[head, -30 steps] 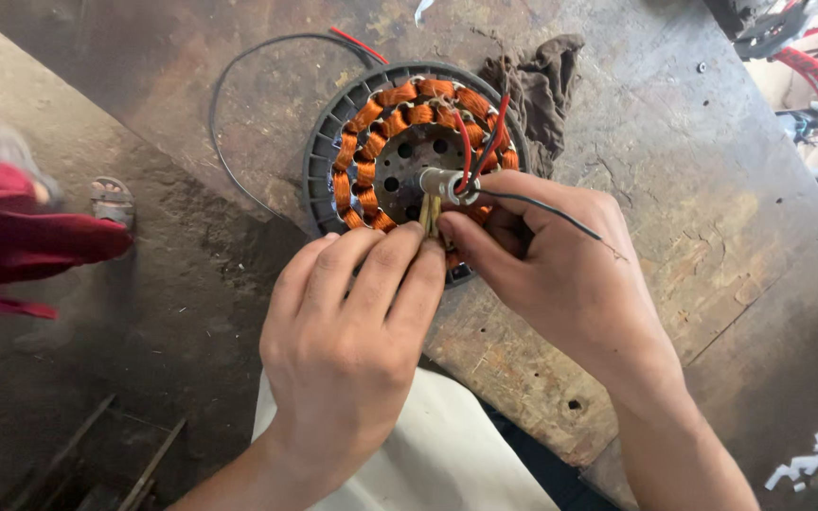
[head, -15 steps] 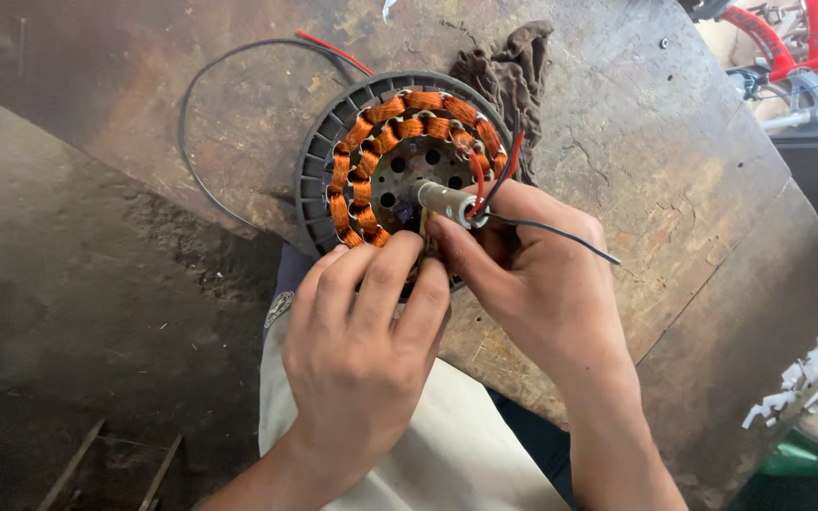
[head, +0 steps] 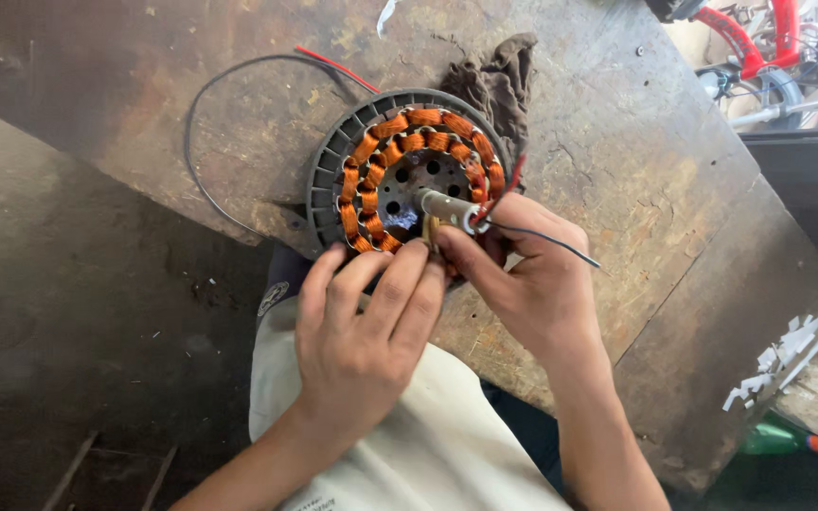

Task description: The person connects and insulates wires on a motor stator. They twist wires together, apply white tape to insulate connections, and use scissors to cut tape. The work is performed on a wooden workbench in a workshop.

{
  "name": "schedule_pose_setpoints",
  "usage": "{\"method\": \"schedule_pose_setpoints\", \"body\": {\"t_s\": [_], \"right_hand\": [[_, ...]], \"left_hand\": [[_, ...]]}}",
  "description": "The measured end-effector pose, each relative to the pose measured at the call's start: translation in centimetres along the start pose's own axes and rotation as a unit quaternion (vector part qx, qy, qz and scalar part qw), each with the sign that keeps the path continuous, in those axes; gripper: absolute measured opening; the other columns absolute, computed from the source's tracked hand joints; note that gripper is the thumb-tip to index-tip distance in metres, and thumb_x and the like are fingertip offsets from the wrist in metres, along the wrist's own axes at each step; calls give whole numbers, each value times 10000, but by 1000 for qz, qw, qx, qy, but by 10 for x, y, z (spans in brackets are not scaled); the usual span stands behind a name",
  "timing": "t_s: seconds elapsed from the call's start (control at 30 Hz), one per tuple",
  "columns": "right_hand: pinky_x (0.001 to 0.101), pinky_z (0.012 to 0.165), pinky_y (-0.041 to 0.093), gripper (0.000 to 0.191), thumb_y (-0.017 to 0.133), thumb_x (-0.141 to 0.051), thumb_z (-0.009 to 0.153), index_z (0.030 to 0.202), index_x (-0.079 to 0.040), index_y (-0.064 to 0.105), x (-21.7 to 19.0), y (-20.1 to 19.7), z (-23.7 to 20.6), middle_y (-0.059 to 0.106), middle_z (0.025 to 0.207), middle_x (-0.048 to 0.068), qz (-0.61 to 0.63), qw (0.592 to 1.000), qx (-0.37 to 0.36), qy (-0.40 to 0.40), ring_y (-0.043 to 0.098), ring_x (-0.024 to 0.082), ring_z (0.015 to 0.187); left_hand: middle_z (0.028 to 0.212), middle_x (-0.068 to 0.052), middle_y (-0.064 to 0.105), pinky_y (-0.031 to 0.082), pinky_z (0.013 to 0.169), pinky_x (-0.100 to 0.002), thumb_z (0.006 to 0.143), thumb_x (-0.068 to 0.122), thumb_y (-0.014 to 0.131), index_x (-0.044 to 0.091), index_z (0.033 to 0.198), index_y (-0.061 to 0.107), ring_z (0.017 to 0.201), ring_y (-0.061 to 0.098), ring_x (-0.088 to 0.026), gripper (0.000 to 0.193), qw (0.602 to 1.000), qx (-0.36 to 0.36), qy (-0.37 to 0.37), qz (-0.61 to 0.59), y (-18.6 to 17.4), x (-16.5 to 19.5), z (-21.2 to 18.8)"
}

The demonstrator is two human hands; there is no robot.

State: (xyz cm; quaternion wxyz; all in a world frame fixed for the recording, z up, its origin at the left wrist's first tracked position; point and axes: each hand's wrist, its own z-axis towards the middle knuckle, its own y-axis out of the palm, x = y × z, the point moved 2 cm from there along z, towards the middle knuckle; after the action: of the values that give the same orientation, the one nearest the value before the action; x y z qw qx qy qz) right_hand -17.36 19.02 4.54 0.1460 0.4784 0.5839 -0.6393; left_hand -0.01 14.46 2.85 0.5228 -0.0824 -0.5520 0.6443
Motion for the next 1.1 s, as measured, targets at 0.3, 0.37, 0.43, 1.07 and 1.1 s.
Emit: {"method": "schedule_pose_setpoints", "body": {"t_s": [0.3, 0.37, 0.43, 1.07, 1.1], "right_hand": [[293, 1067, 465, 428, 497, -244, 1138, 1490, -2, 460, 86, 3, 10, 570, 1365, 55, 157, 980, 109, -48, 536, 138, 1235], [290, 1090, 446, 400, 462, -264, 1114, 1423, -13, 501, 95, 24, 14, 612, 1307, 42, 316, 945, 89, -8, 549, 131, 1227], [293, 1067, 444, 359, 452, -260, 1109, 1364, -17, 525, 97, 40, 11, 625, 1241, 40, 395, 914, 90, 7, 546, 128, 1181], [455, 1005, 479, 331, 751, -142, 789, 1115, -103, 709, 164, 1, -51, 664, 1250, 111, -209, 966, 144, -43, 581, 351, 1207], [450, 1004, 484, 352, 750, -126, 783, 1129, -86, 701, 164, -1, -59, 659, 1241, 118, -198, 968, 151, -29, 582, 352, 1201]], "left_hand": [[1507, -139, 513, 346, 1218, -415, 1165, 367, 488, 15, 1519, 425, 1411, 482, -255, 503, 904, 130, -194, -358, 23, -76, 6], [1502, -137, 527, 366, 1209, -394, 1162, 408, 423, -11, 1522, 421, 1395, 495, -239, 552, 848, 102, -212, -474, 45, -81, 6], [1407, -108, 623, 403, 1176, -353, 1148, 427, 350, -9, 1458, 520, 1331, 559, -197, 561, 828, 69, -237, -503, 62, -78, 3], [1220, -140, 693, 499, 1008, -437, 1066, 122, 614, 59, 1264, 690, 1156, 636, -324, 222, 983, -24, -172, -50, 29, -113, -7], [1232, -141, 691, 499, 994, -443, 1050, 117, 622, 65, 1267, 688, 1155, 636, -338, 233, 986, -32, -158, -40, 32, -119, 3]]}}
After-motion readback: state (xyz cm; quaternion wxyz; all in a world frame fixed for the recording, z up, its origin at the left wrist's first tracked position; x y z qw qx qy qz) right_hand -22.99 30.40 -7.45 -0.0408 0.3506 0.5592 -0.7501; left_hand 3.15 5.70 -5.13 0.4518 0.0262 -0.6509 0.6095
